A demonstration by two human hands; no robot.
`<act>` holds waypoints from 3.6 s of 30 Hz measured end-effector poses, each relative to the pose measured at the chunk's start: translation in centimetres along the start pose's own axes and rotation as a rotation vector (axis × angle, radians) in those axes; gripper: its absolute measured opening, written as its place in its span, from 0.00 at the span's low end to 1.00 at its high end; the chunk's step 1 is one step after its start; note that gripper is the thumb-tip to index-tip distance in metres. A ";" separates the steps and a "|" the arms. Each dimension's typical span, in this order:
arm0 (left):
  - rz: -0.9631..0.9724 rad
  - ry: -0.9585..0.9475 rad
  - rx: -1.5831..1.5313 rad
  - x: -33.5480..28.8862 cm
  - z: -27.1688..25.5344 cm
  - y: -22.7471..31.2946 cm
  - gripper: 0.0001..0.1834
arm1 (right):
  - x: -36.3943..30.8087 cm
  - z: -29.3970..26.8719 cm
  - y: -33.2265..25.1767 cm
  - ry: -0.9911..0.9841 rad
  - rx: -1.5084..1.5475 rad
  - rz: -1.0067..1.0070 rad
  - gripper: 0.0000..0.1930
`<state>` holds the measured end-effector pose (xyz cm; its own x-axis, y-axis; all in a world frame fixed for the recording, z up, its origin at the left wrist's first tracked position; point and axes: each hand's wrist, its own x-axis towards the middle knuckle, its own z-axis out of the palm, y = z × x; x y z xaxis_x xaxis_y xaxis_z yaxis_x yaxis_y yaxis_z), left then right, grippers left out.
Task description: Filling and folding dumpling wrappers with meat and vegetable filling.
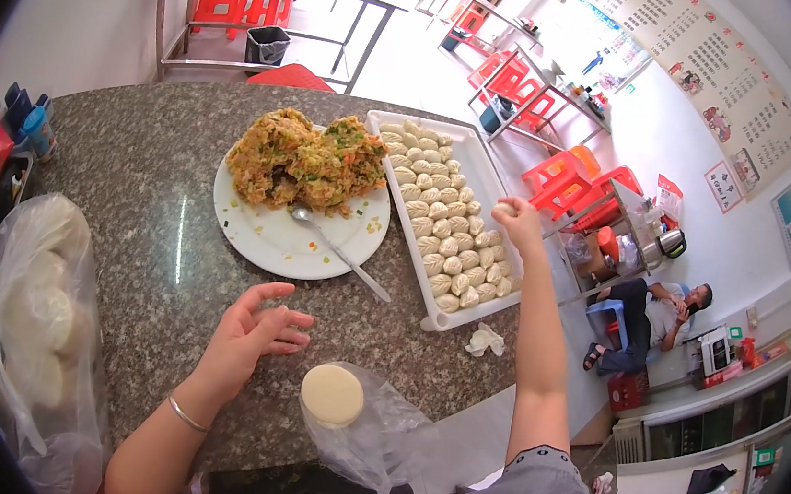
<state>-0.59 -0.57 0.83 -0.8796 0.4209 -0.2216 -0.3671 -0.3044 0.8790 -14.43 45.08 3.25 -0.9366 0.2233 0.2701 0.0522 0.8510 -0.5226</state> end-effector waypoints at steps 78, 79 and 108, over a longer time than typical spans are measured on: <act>0.482 -0.093 0.728 -1.2 0.6 -0.6 0.14 | -23.8 3.5 -17.2 -0.027 0.582 -0.175 0.03; 0.470 -0.098 0.718 -1.0 0.4 -0.9 0.14 | -24.2 2.7 -15.0 0.058 0.604 -0.105 0.03; 0.701 -0.219 0.960 -1.5 1.3 -1.0 0.11 | -14.9 8.9 -19.8 -0.265 0.130 -0.295 0.25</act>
<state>1.45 0.18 0.83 -0.6939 0.5826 0.4232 0.6251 0.1956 0.7557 -4.61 20.71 2.35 -0.9624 -0.1659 0.2152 -0.2604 0.7895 -0.5558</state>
